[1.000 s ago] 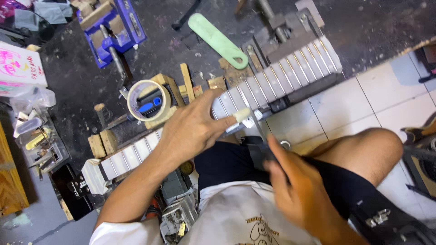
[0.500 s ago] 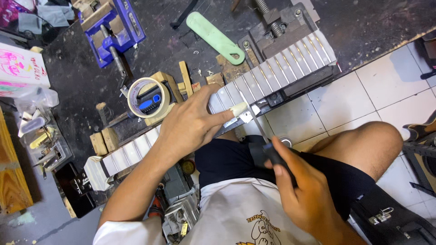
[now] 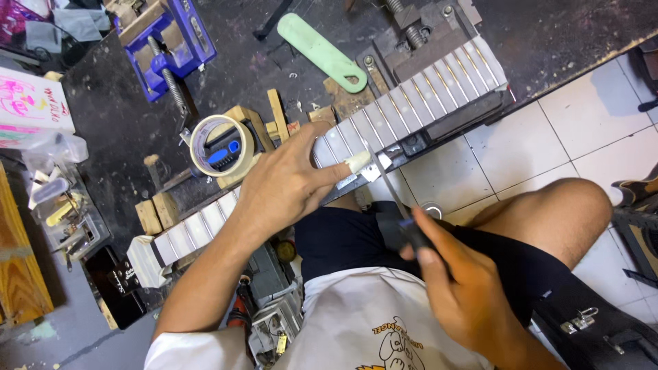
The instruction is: The person files the frets on a guitar neck clamped in a vise. They use a small metal file to smooth the frets one by one, moving along the neck. The frets are partially covered with tape to protect the fretboard.
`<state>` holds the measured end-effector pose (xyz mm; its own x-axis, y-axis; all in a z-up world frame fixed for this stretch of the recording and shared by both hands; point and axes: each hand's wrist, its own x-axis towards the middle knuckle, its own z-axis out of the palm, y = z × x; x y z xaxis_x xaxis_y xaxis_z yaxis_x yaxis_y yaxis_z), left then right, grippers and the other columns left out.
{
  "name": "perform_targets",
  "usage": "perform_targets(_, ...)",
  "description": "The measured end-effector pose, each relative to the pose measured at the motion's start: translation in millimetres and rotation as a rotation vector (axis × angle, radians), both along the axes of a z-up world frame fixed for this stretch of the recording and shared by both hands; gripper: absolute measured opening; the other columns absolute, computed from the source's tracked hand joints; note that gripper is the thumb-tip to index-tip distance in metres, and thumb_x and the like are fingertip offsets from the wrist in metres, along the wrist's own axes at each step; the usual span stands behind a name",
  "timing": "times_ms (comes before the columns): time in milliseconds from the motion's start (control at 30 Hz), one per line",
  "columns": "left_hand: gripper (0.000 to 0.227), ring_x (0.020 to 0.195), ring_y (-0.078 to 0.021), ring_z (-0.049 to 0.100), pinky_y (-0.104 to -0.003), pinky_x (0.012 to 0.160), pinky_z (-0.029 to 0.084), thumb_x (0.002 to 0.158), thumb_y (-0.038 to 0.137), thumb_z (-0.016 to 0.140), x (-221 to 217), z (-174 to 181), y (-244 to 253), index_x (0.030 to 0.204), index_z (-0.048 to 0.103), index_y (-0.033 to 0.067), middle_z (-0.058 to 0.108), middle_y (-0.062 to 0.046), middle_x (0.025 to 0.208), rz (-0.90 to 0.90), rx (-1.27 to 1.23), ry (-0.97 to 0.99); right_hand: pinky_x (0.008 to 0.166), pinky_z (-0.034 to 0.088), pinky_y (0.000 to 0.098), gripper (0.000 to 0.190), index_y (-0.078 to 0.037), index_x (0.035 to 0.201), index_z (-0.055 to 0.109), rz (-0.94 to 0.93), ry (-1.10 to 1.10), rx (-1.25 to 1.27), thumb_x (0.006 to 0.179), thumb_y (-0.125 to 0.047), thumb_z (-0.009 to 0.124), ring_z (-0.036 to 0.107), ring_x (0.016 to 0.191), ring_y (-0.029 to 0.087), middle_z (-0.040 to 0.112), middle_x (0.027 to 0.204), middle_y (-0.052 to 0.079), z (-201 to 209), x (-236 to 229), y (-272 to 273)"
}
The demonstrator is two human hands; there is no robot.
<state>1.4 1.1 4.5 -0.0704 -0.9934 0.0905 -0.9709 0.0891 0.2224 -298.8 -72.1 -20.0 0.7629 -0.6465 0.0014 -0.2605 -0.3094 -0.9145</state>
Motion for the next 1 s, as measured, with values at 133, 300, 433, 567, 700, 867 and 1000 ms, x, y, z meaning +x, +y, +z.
perform_targets(133, 0.038, 0.109, -0.0381, 0.069, -0.044, 0.057, 0.067, 0.097, 0.016, 0.082, -2.4, -1.4, 4.4, 0.134, 0.077, 0.0248, 0.058, -0.027, 0.137, -0.024, -0.057, -0.021, 0.079, 0.055, 0.0333, 0.053, -0.009, 0.159, 0.052, 0.030, 0.080, 0.035, 0.108, -0.021, 0.047, 0.073, 0.075, 0.018, 0.084, 0.096, 0.004, 17.8, 52.5, -26.9)
perform_targets(300, 0.013, 0.114, -0.0473, 0.071, -0.058, 0.081, 0.067, 0.105, 0.022, 0.075, 1.8, 1.5, 5.1, 0.115, 0.081, 0.0168, 0.058, -0.026, 0.146, -0.029, -0.132, 0.064, 0.039, 0.042, 0.0240, 0.055, -0.013, 0.158, 0.054, -0.141, 0.062, 0.424, 0.105, -0.017, 0.045, 0.047, 0.035, 0.011, 0.080, 0.097, 0.005, 22.7, 52.8, -24.4)
perform_targets(433, 0.016, 0.112, -0.0439, 0.070, -0.054, 0.064, 0.066, 0.103, 0.022, 0.077, 2.0, -2.8, 5.2, 0.118, 0.079, 0.0166, 0.059, -0.028, 0.140, -0.032, -0.098, 0.016, 0.038, 0.044, 0.0256, 0.059, -0.017, 0.161, 0.050, -0.154, 0.119, 0.438, 0.102, -0.013, 0.047, 0.046, 0.036, 0.011, 0.082, 0.095, 0.001, 32.9, 45.2, -20.6)
perform_targets(567, 0.024, 0.113, -0.0437, 0.071, -0.052, 0.063, 0.064, 0.101, 0.021, 0.079, -0.2, -6.1, 5.6, 0.125, 0.076, 0.0248, 0.059, -0.028, 0.141, -0.016, -0.079, -0.039, 0.080, 0.056, 0.0300, 0.053, -0.015, 0.154, 0.056, -0.064, 0.137, 0.141, 0.102, -0.018, 0.052, 0.073, 0.074, 0.015, 0.086, 0.105, -0.002, 14.7, 13.3, -4.4)
perform_targets(700, 0.040, 0.108, -0.0430, 0.070, -0.049, 0.053, 0.061, 0.100, 0.018, 0.079, -1.6, -5.8, 4.4, 0.137, 0.070, 0.0310, 0.056, -0.029, 0.142, -0.006, -0.015, -0.090, 0.098, 0.057, 0.0356, 0.044, 0.005, 0.146, 0.058, -0.004, -0.060, -0.166, 0.103, -0.004, 0.054, 0.077, 0.096, 0.024, 0.077, 0.108, 0.013, 3.9, 4.2, 7.4)
perform_targets(867, 0.039, 0.109, -0.0427, 0.071, -0.047, 0.054, 0.064, 0.105, 0.022, 0.077, -4.3, -5.6, 5.9, 0.142, 0.066, 0.0284, 0.060, -0.030, 0.138, -0.015, -0.057, -0.061, 0.091, 0.056, 0.0450, 0.049, 0.005, 0.154, 0.050, 0.056, -0.083, -0.219, 0.106, -0.004, 0.054, 0.075, 0.099, 0.034, 0.075, 0.113, 0.019, 7.3, 45.0, -15.7)
perform_targets(1000, 0.051, 0.106, -0.0420, 0.070, -0.047, 0.053, 0.061, 0.103, 0.017, 0.079, 0.7, -7.4, 4.9, 0.148, 0.062, 0.0337, 0.059, -0.028, 0.138, -0.012, -0.024, -0.057, 0.100, 0.055, 0.0353, 0.052, -0.002, 0.156, 0.051, 0.056, 0.023, -0.084, 0.105, -0.013, 0.049, 0.079, 0.099, 0.021, 0.080, 0.110, 0.010, 9.9, -0.9, -1.7)
